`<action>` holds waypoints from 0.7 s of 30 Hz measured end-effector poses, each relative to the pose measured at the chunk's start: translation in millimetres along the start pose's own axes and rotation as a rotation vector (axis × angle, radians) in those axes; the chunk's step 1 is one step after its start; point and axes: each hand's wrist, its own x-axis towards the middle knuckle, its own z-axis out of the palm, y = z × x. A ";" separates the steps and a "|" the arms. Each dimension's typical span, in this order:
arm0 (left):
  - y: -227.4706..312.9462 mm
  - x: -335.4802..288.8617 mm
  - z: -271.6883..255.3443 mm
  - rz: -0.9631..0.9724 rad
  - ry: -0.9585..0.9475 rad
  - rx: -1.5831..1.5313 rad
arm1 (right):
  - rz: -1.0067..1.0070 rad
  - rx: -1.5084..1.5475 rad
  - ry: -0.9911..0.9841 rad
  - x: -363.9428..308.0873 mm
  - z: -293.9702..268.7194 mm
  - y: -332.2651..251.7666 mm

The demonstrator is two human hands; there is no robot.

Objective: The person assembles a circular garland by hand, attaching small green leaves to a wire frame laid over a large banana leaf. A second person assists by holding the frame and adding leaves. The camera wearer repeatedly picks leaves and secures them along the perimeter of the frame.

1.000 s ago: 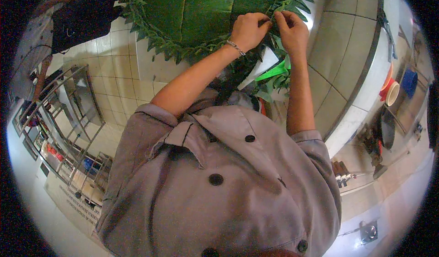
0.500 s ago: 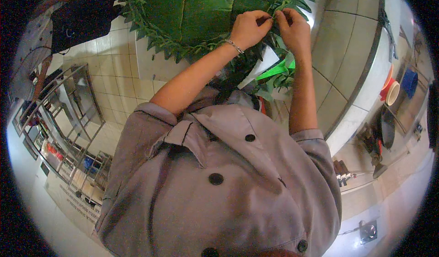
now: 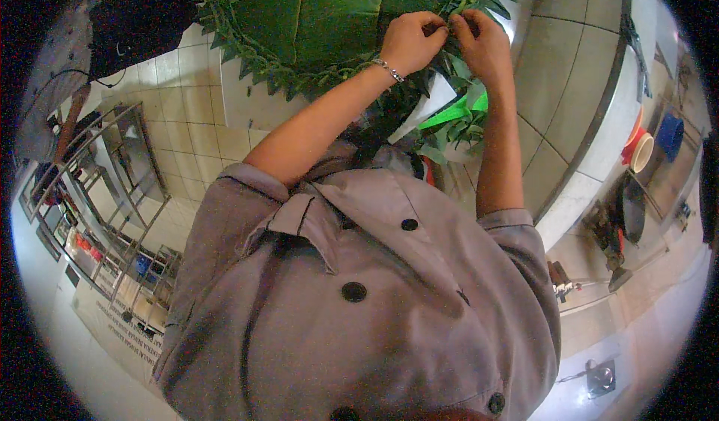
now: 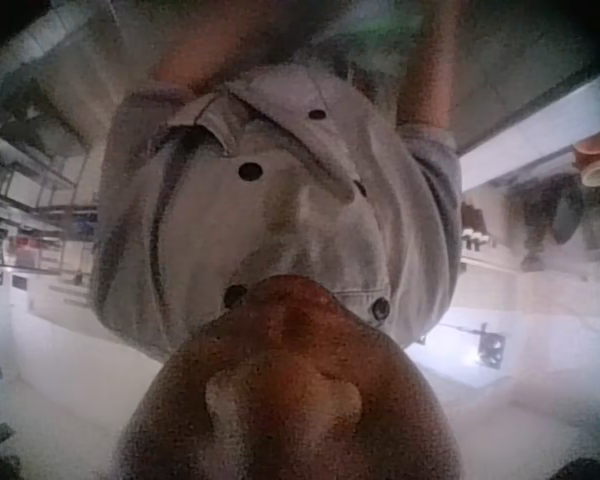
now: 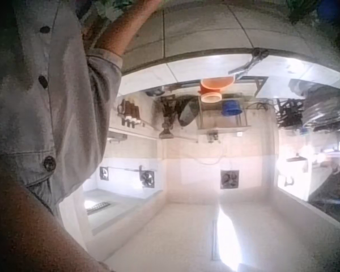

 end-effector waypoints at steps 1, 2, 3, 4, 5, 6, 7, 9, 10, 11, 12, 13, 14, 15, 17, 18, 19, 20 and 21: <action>-0.1 0.3 -0.2 -0.010 -0.023 -0.003 | 0.003 -0.004 -0.005 0.0 -0.2 0.6; 0.7 -0.3 -0.8 -0.010 -0.018 0.003 | 0.020 0.005 -0.001 -1.3 -0.1 -2.1; 1.6 -1.3 -1.3 -0.011 -0.013 0.009 | 0.036 0.015 0.004 -3.7 0.2 -6.4; 2.5 -2.0 -1.7 -0.012 -0.008 0.015 | 0.053 0.024 0.010 -5.1 0.8 -9.1; 2.5 -2.4 -1.2 -0.010 -0.006 0.012 | 0.050 0.028 0.025 -5.9 1.5 -9.2; 2.6 -2.7 -0.5 -0.007 -0.004 0.009 | 0.047 0.032 0.040 -6.8 2.7 -8.4; 2.6 -2.9 -0.1 -0.005 -0.002 0.006 | 0.043 0.036 0.055 -7.8 4.2 -7.5; 1.1 -2.7 1.9 0.004 0.006 0.025 | 0.035 0.034 0.093 -8.8 10.0 -3.2; 0.4 -2.8 2.9 0.008 0.010 0.035 | 0.030 0.033 0.113 -9.3 11.9 -1.2; 0.0 -2.6 3.0 0.007 0.010 0.037 | 0.014 0.030 0.119 -9.7 12.2 -1.9; -0.5 -2.5 2.8 0.006 0.011 0.040 | -0.002 0.027 0.125 -10.8 11.8 -3.0; -1.0 -2.4 2.7 0.005 0.011 0.043 | -0.019 0.025 0.131 -11.0 11.4 -3.8; -1.4 -2.2 2.6 0.012 0.006 0.050 | -0.026 0.018 0.124 -10.9 10.6 -3.4; -1.7 -1.5 2.5 0.019 0.001 0.057 | -0.034 0.012 0.117 -10.6 9.4 -2.7; -2.2 -0.9 2.7 0.016 -0.002 0.054 | -0.041 0.004 0.110 -10.5 8.6 -2.8; -2.4 -1.1 3.1 0.007 0.000 0.044 | -0.040 0.002 0.111 -10.5 8.6 -3.7; -2.5 -1.2 3.3 -0.002 0.002 0.034 | -0.040 0.001 0.111 -10.4 8.5 -4.3; -0.9 -1.2 2.8 -0.012 -0.002 0.038 | -0.049 -0.005 0.116 -10.3 8.8 -3.5; 0.8 -1.4 2.4 -0.022 -0.006 0.042 | -0.058 -0.012 0.122 -10.1 9.4 -2.1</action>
